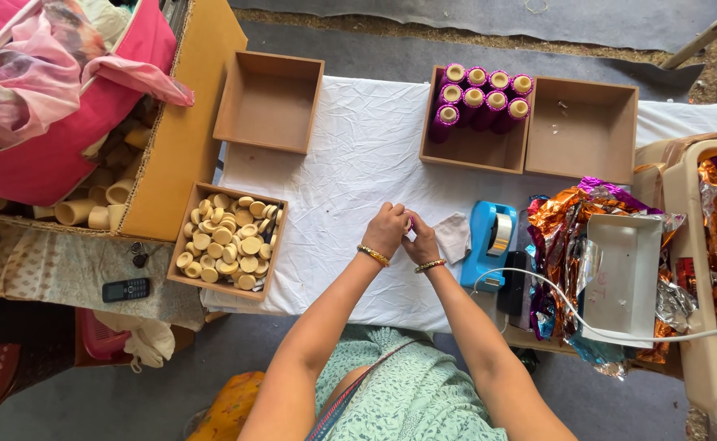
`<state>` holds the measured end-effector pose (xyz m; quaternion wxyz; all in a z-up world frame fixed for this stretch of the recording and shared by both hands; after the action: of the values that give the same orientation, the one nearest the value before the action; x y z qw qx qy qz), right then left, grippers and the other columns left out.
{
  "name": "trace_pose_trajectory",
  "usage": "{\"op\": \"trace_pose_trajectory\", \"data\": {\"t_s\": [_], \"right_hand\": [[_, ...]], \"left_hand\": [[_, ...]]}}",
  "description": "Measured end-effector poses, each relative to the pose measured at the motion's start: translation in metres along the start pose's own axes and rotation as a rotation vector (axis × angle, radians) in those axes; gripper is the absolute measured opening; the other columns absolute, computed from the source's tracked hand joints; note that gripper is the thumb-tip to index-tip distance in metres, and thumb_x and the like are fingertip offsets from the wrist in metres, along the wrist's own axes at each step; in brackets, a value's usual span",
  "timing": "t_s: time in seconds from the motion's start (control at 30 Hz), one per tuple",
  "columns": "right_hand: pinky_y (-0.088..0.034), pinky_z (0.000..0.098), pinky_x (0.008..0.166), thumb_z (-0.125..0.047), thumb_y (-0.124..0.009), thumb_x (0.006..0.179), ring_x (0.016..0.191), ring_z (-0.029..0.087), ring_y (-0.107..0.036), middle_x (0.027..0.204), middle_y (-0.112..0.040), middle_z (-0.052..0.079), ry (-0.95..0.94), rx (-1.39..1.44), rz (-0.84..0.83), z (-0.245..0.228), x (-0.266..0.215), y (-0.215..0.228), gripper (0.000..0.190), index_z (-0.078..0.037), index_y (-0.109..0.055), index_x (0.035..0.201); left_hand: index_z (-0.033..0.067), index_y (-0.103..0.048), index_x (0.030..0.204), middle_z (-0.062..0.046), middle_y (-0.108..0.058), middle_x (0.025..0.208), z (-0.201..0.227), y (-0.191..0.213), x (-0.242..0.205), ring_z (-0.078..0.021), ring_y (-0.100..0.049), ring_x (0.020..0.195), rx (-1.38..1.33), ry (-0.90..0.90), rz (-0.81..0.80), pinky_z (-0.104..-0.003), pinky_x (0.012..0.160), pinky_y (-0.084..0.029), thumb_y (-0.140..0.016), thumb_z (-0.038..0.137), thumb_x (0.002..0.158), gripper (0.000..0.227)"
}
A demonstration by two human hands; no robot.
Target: Wrapping small cylindrical tubes with foil paper and securing them with tape.
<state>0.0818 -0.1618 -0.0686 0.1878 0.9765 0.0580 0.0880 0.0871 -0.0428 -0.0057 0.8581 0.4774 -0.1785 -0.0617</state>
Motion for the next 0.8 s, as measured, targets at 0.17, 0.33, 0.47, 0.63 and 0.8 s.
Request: {"op": "trace_pose_trajectory", "data": {"t_s": [0.17,0.33,0.47,0.63,0.8], "right_hand": [[-0.058,0.0359,0.089,0.0,-0.078,0.077,0.108,0.028,-0.074,0.113,-0.074,0.015,0.029,0.003,-0.009,0.004,0.001,0.0,0.06,-0.009,-0.059,0.133],[-0.059,0.036,0.09,-0.001,-0.083,0.073,0.111,0.028,-0.073,0.117,-0.074,0.015,0.045,0.007,-0.012,0.001,0.002,0.002,0.065,-0.008,-0.059,0.133],[-0.059,0.0365,0.09,-0.002,-0.083,0.074,0.111,0.029,-0.073,0.116,-0.074,0.015,0.04,0.008,-0.023,-0.004,0.002,0.003,0.064,-0.008,-0.059,0.133],[-0.059,0.0367,0.089,-0.005,-0.085,0.075,0.11,0.029,-0.074,0.114,-0.075,0.015,0.028,0.002,-0.029,-0.008,0.003,0.004,0.063,-0.008,-0.059,0.133],[-0.059,0.0386,0.088,-0.008,-0.079,0.079,0.107,0.034,-0.073,0.115,-0.074,0.017,0.063,-0.033,-0.004,0.011,0.002,0.0,0.057,-0.008,-0.059,0.132]], "left_hand": [[0.008,-0.071,0.09,-0.004,-0.065,0.094,0.002,0.014,-0.006,-0.025,-0.062,0.094,-0.023,-0.014,0.041,-0.035,0.078,-0.057,-0.071,0.009,0.087,0.004],[0.01,-0.072,0.097,-0.005,-0.068,0.101,-0.005,0.017,-0.013,-0.0279,-0.061,0.095,-0.154,-0.039,0.162,-0.037,0.083,-0.056,-0.074,0.007,0.08,0.017],[0.0134,-0.074,0.101,-0.004,-0.069,0.102,-0.013,0.011,-0.015,-0.0283,-0.061,0.095,-0.235,0.024,0.177,-0.037,0.083,-0.055,-0.078,0.008,0.077,0.024],[0.0149,-0.076,0.102,-0.003,-0.069,0.102,-0.015,0.019,-0.014,-0.0279,-0.062,0.097,-0.292,0.048,0.182,-0.037,0.086,-0.054,-0.08,0.01,0.078,0.025],[0.0082,-0.058,0.142,-0.011,-0.06,0.143,-0.011,0.007,-0.014,-0.0328,-0.048,0.14,-0.267,0.025,0.218,-0.045,0.12,-0.035,-0.067,0.023,0.096,0.049]]}}
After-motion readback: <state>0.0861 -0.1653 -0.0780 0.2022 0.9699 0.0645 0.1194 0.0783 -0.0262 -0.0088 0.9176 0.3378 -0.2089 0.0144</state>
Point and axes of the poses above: each hand's wrist, its own x-axis towards the middle knuckle, its own y-axis out of the back of the hand, z = x × y, the point moved 4 cm from there along x, towards the middle knuckle
